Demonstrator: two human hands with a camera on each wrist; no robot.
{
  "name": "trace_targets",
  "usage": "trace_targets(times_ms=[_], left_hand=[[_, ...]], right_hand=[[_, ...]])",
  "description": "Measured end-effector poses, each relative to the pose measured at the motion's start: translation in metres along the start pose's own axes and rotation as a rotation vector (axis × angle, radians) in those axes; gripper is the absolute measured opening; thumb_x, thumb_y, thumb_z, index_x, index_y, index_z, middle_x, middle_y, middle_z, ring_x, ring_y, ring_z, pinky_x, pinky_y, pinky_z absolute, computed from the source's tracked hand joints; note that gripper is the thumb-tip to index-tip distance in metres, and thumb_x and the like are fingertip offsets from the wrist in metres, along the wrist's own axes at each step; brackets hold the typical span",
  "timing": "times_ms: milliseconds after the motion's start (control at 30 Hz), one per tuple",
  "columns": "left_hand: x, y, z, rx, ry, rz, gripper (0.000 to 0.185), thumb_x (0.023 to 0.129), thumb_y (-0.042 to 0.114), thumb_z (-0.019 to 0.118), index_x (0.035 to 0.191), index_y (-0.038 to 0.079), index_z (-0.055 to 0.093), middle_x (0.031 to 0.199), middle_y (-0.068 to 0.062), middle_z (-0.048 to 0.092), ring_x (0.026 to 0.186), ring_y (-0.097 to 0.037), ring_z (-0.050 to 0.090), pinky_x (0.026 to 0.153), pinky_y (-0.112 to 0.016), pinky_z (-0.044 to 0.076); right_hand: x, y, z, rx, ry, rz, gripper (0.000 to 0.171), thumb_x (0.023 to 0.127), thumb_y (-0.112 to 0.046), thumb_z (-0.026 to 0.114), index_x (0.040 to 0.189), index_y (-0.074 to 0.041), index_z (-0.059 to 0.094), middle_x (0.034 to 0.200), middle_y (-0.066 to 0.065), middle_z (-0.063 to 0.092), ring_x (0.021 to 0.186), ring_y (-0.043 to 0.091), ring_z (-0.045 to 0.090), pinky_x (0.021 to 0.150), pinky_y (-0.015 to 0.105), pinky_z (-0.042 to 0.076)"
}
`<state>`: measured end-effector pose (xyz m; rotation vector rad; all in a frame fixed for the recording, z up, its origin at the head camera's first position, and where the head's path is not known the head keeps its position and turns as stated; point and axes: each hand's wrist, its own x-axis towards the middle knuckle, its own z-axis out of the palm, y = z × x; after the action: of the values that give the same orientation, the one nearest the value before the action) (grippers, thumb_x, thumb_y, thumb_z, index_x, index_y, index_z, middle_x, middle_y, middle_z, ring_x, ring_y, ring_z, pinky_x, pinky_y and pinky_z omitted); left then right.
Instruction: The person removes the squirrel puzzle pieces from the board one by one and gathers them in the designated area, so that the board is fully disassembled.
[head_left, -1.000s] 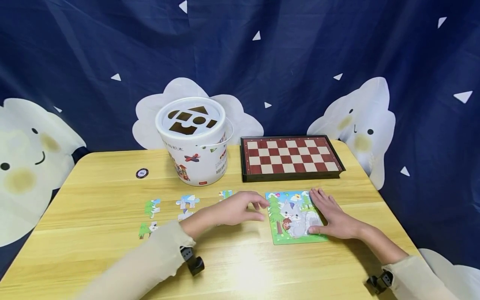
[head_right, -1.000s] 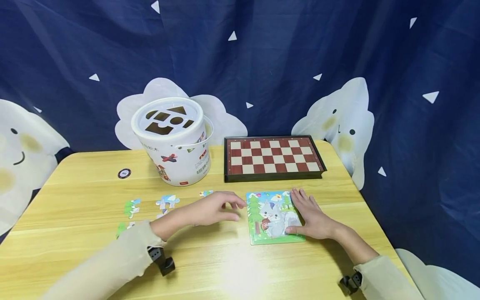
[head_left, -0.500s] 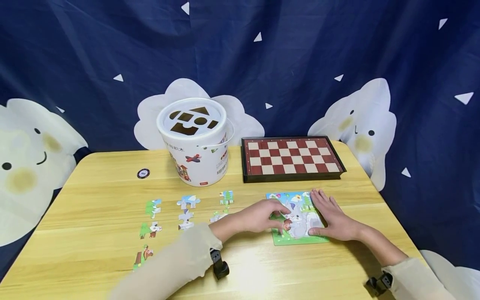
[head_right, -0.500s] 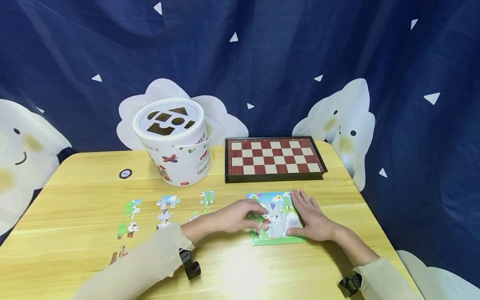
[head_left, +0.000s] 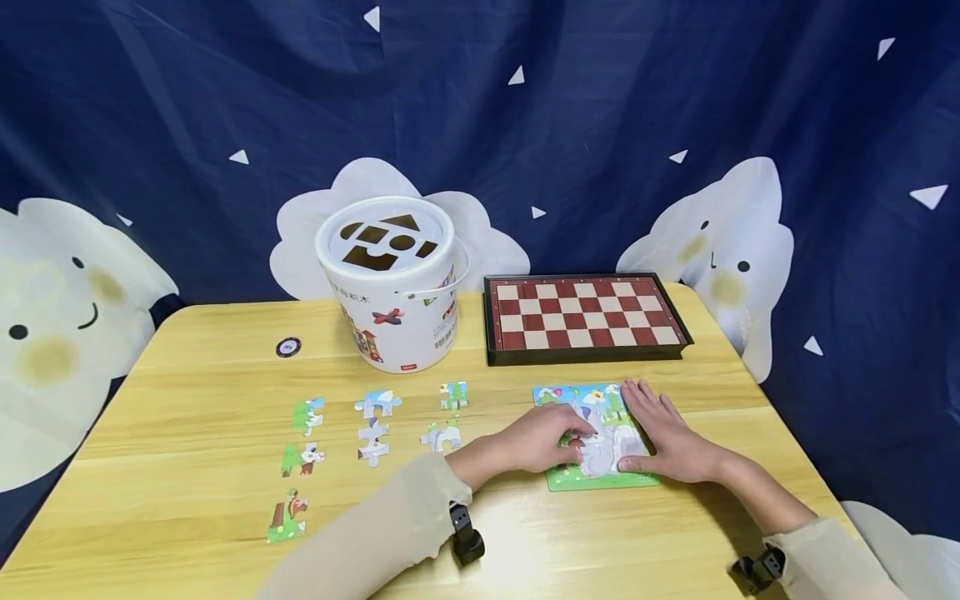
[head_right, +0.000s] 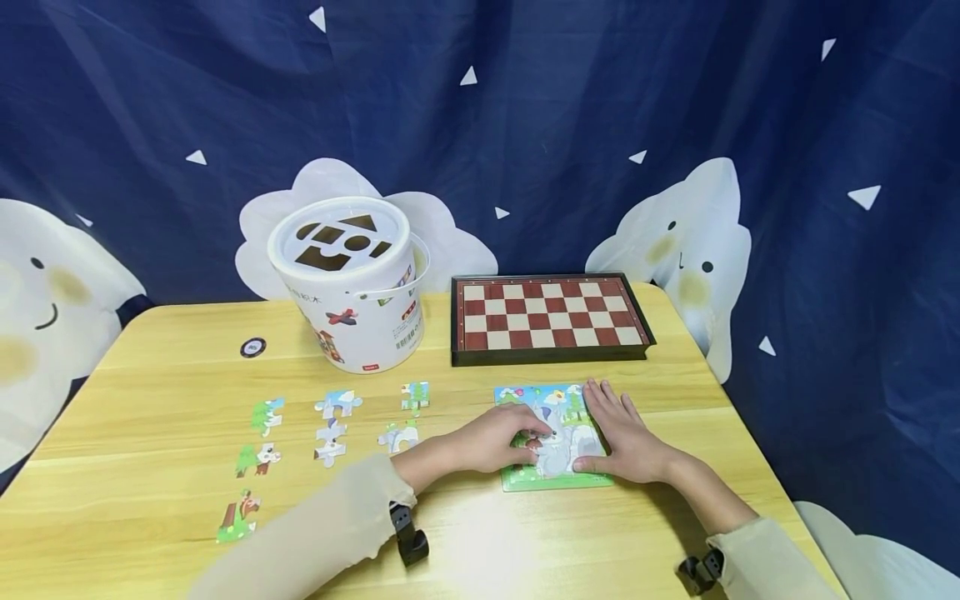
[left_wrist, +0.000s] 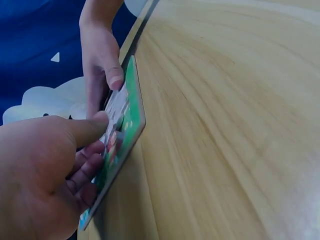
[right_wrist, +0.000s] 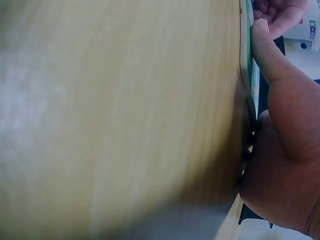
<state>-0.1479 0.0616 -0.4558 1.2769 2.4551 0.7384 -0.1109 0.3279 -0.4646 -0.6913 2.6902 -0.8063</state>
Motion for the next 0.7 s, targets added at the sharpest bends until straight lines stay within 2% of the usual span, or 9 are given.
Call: trace_targets(times_ms=[233,433,533,700], left_hand=[[0.0043,0.0084,0.0003,0.009,-0.054,-0.004,0.034,0.093,0.016,0.076,0.126,0.012,0.072,0.114,0.006,0.070,0.097,0.000,0.058,0.087,-0.014,0.043],[0.0066,0.0099,0.0031,0.007,-0.067,-0.027,0.044,0.093,0.013,0.076,0.135,0.009,0.064,0.095,0.010,0.060,0.082,-0.002,0.050,0.080,-0.014,0.041],[0.0074,0.0094,0.0035,-0.014,-0.084,-0.041,0.046,0.094,0.013,0.075,0.137,0.007,0.062,0.092,0.009,0.057,0.079,-0.003,0.048,0.078,-0.014,0.039],[0.0079,0.0072,0.0008,-0.085,-0.100,-0.040,0.035,0.093,0.011,0.075,0.128,0.008,0.070,0.100,0.006,0.066,0.084,-0.001,0.052,0.078,-0.012,0.042]], right_hand=[[-0.0001,0.0011,0.0010,0.001,0.007,-0.007,0.110,0.090,-0.043,0.076,0.159,0.009,0.007,0.164,0.033,0.004,0.151,0.051,-0.005,0.119,0.060,-0.009],[0.0002,0.0018,0.0016,-0.002,0.012,-0.012,0.110,0.089,-0.043,0.077,0.158,0.009,0.008,0.164,0.034,0.005,0.150,0.052,-0.004,0.119,0.062,-0.009],[0.0005,0.0024,0.0023,-0.007,0.014,-0.014,0.111,0.089,-0.043,0.077,0.159,0.009,0.009,0.164,0.034,0.006,0.150,0.052,-0.003,0.119,0.061,-0.008],[0.0000,0.0029,0.0014,-0.006,0.017,-0.018,0.111,0.088,-0.043,0.078,0.159,0.008,0.009,0.164,0.034,0.007,0.151,0.051,-0.003,0.119,0.062,-0.007]])
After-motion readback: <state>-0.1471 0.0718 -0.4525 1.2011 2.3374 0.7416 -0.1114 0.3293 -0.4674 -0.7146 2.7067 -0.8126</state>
